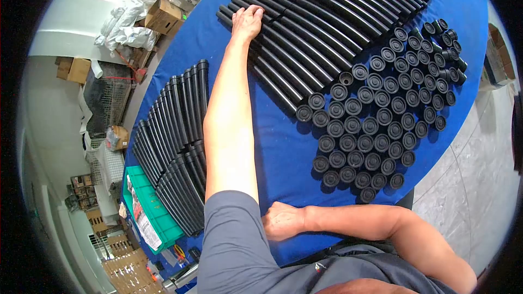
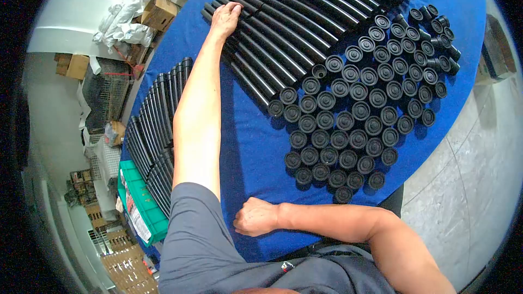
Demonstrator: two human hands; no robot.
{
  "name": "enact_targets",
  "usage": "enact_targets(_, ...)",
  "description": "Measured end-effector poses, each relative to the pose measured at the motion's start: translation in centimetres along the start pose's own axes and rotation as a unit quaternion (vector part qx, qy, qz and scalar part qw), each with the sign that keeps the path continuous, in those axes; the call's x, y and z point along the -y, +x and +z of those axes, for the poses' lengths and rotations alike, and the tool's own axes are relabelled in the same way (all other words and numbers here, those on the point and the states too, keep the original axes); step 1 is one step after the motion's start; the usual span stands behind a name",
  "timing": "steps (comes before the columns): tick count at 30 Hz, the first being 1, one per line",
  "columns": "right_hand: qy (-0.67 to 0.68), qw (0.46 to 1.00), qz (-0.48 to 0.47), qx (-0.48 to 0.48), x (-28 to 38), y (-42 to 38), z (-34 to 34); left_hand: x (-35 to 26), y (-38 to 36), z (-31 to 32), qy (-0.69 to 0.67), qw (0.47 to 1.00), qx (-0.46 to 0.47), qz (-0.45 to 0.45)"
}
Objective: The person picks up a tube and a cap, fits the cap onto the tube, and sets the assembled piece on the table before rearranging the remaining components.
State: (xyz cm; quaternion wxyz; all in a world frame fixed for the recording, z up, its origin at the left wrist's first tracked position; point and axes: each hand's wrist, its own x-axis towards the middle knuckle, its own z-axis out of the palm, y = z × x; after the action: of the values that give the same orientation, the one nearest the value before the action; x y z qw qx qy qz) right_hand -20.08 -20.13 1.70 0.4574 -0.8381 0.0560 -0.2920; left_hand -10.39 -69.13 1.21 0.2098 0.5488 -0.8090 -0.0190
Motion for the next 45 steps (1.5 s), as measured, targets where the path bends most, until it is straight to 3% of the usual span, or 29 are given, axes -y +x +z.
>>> enact_targets(5, 0.001, 1.000, 0.003, 0.006, 0.1, 0.0, -0.4, 0.8, 0.4, -0.3, -0.029, 0.997, 0.053, -0.048)
enact_targets(11, -0.002, 1.000, 0.007, 0.003, 0.3, 0.1, -0.7, 0.4, -0.1, -0.7, -0.039, 0.995, 0.045, -0.084)
enact_targets(14, 0.002, 1.000, 0.011, 0.005, 0.3, 0.0, -0.9, 1.1, 0.1, -0.5, -0.066, 0.993, 0.037, -0.087)
enact_targets(17, 0.000, 1.000, 0.014, 0.013, 0.5, 0.1, -1.2, 1.4, 0.2, -0.1, -0.011, 0.999, -0.010, -0.034)
enact_targets(32, 0.007, 1.000, 0.008, 0.009, 0.5, 0.0, -1.5, 5.0, 1.0, -0.7, -0.009, 0.998, 0.018, -0.062)
enact_targets(36, 0.004, 1.000, 0.009, -0.001, 0.2, 0.0, -0.5, 6.6, 1.3, -2.4, -0.106, 0.989, 0.085, -0.049)
enact_targets(45, -0.004, 0.999, 0.023, 0.030, 0.2, 0.1, -0.4, 8.1, -0.3, -6.1, -0.133, 0.971, 0.161, -0.116)
